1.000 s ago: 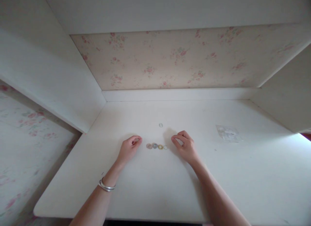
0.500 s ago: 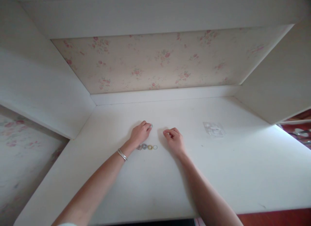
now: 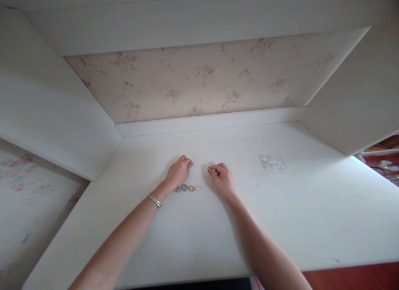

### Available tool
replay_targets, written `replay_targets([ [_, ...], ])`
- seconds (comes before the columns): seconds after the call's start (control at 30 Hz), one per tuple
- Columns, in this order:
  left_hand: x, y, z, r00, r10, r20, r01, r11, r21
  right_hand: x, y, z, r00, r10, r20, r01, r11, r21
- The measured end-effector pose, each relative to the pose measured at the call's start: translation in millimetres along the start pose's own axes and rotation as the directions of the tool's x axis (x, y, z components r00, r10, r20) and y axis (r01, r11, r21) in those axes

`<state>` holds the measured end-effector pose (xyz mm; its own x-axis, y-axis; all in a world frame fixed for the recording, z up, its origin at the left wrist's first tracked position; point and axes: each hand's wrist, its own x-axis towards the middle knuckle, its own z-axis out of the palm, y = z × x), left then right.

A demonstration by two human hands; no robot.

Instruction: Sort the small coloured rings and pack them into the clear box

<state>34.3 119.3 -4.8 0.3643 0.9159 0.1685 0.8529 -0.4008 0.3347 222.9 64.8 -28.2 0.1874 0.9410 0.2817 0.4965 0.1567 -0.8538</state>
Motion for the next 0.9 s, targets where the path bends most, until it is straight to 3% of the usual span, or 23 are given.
replay_targets([
  [0.27,-20.9,2.2,-15.7,0.996,-0.002,-0.085,-0.014,0.981,-0.192,0.2,3.0,1.6,1.0,-0.004,0.004,0.004,1.0,-0.017],
  [0.53,-68.0,36.1,-16.5,0.996,0.066,0.059,-0.058,0.99,-0.13,-1.2,-1.1,-0.4,1.0,0.011,0.023,-0.01,1.0,-0.028],
  [0.9,-79.0,38.2,-4.6,0.982,0.14,0.126,-0.143,0.99,0.012,-0.6,-0.4,0.3,0.999,0.008,0.036,-0.007,0.999,-0.032],
])
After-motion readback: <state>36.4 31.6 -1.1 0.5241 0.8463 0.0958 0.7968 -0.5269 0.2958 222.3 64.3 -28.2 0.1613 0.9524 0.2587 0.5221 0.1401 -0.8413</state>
